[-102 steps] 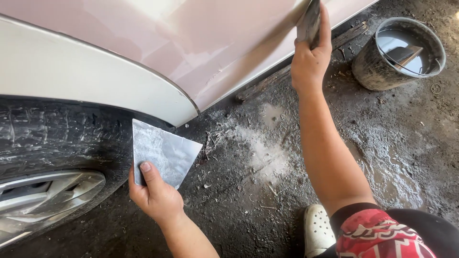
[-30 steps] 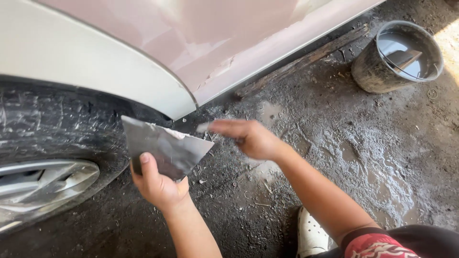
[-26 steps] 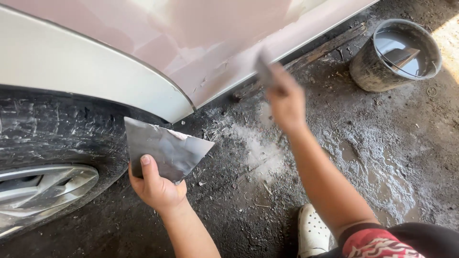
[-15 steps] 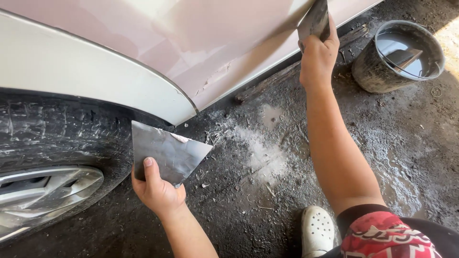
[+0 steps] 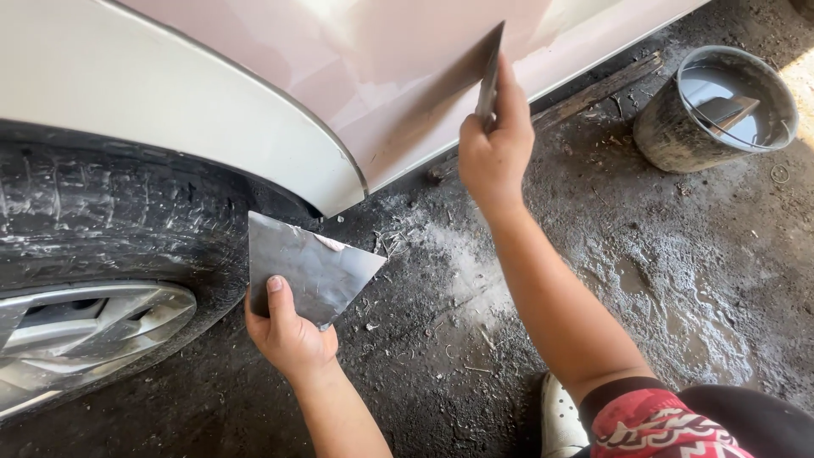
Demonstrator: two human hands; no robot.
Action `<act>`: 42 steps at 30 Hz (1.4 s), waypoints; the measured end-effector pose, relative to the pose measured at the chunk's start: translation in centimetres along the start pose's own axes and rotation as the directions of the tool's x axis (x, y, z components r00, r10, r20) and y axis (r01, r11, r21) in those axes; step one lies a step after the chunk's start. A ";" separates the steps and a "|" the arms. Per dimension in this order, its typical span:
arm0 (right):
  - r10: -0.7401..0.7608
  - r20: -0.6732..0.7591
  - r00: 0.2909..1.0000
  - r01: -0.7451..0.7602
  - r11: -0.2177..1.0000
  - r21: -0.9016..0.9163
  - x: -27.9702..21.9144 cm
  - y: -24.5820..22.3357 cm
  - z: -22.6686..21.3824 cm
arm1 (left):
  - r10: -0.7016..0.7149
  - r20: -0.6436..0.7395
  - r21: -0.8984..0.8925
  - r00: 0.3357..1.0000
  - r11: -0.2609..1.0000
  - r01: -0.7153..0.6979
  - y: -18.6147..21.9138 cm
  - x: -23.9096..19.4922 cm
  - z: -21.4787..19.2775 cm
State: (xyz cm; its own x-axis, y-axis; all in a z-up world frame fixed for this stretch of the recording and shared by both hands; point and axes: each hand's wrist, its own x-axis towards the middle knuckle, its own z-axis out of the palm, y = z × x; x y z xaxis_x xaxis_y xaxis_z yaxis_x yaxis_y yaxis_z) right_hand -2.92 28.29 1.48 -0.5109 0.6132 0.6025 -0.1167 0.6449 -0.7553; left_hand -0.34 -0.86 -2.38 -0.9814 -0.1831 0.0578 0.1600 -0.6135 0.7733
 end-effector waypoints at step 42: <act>-0.360 0.773 0.522 -0.141 0.858 0.494 -8.3 -9.6 -2.0 | -0.076 -0.010 -0.054 0.997 0.996 0.075 -2.5 0.7 -2.8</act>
State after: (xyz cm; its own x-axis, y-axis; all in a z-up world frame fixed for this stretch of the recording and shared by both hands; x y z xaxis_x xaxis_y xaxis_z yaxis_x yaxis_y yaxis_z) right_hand 4.11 17.90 4.26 -0.8832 -0.2645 0.3872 -0.4493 0.2411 -0.8602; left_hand -1.11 -1.60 -6.06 -0.9896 -0.1439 -0.0076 0.0912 -0.6658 0.7406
